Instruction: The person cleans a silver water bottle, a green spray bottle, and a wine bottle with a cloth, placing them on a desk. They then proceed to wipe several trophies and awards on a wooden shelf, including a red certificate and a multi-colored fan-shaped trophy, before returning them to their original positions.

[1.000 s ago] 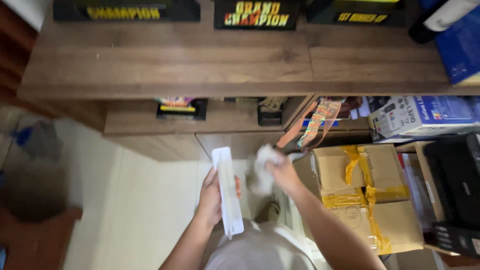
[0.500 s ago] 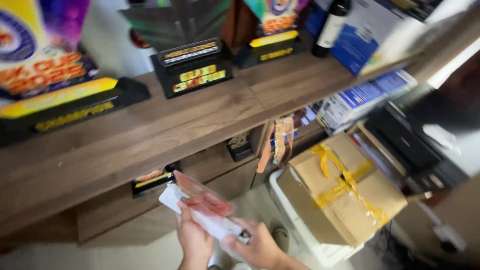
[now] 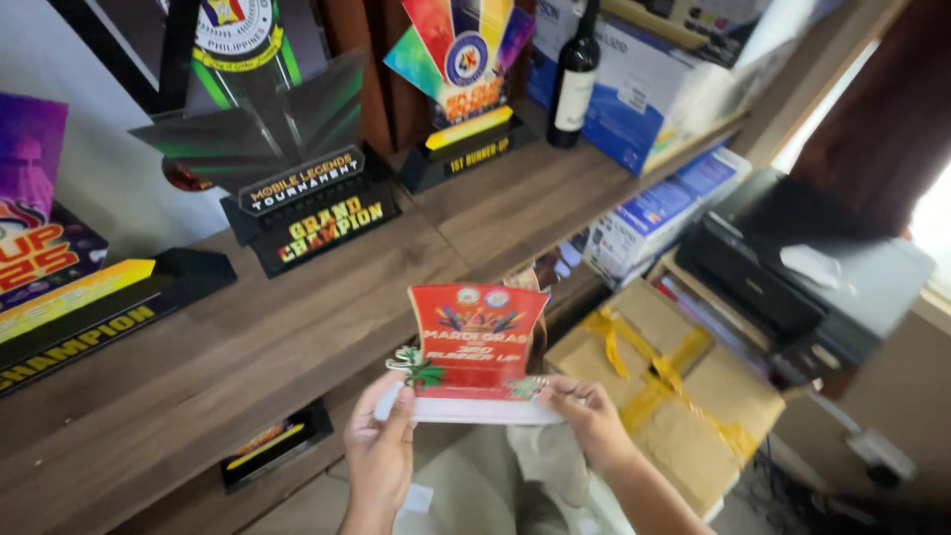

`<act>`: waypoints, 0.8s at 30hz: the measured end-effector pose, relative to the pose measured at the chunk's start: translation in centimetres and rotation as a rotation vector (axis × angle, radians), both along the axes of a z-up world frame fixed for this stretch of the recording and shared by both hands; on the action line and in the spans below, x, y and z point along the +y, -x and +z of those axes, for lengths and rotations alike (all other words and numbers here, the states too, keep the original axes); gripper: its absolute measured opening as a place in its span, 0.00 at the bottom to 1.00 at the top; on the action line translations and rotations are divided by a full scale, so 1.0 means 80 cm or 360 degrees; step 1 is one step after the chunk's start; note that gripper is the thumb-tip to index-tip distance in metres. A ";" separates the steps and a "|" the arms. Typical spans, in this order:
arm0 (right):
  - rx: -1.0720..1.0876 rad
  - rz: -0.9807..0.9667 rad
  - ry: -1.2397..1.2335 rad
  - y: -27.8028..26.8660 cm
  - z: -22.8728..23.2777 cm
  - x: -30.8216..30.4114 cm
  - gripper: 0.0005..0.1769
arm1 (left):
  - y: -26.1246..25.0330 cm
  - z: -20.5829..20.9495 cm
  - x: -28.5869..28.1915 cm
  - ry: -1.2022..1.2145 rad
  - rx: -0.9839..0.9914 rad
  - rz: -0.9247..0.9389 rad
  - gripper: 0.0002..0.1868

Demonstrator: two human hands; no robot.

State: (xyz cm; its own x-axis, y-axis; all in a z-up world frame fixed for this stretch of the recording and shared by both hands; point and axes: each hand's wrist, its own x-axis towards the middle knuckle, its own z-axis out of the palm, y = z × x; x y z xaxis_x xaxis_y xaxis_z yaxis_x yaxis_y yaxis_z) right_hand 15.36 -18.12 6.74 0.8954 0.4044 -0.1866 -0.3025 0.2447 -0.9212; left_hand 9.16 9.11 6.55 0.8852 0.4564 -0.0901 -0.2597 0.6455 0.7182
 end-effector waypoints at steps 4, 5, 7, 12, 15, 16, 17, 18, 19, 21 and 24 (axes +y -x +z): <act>0.0085 -0.0091 -0.0057 -0.108 0.014 -0.021 0.17 | -0.060 0.028 -0.010 -0.1021 0.0004 0.0027 0.10; 0.0069 -0.0160 -0.0038 -0.141 0.008 -0.028 0.17 | -0.078 0.041 -0.013 -0.1389 0.0050 0.0016 0.09; -0.0027 -0.0078 -0.0089 -0.191 0.034 -0.036 0.16 | -0.124 0.068 -0.022 -0.1557 0.0179 -0.0033 0.11; -0.0183 -0.0046 0.0065 -0.308 0.039 -0.062 0.15 | -0.228 0.092 -0.049 -0.1752 0.0390 -0.0223 0.14; -0.0233 -0.0041 0.0101 -0.376 0.038 -0.066 0.14 | -0.287 0.097 -0.068 -0.1848 0.0380 -0.0161 0.14; -0.0543 -0.0129 0.0487 -0.401 0.028 -0.069 0.13 | -0.306 0.091 -0.075 -0.1940 0.0403 -0.0072 0.14; -0.0853 -0.0216 0.0875 -0.426 0.018 -0.072 0.12 | -0.325 0.085 -0.081 -0.2032 0.0425 0.0018 0.14; -0.0838 -0.0210 0.0881 -0.449 0.011 -0.072 0.12 | -0.343 0.077 -0.086 -0.2027 0.0438 0.0007 0.14; -0.1052 -0.0252 0.0887 -0.471 0.004 -0.072 0.10 | -0.361 0.069 -0.089 -0.2026 0.0391 0.0067 0.13; -0.1256 -0.0278 0.0891 -0.501 0.001 -0.072 0.09 | -0.387 0.054 -0.096 -0.2022 0.0361 0.0125 0.13; -0.1254 -0.0263 0.1078 -0.536 0.009 -0.062 0.10 | -0.416 0.036 -0.093 -0.1969 0.0321 0.0206 0.12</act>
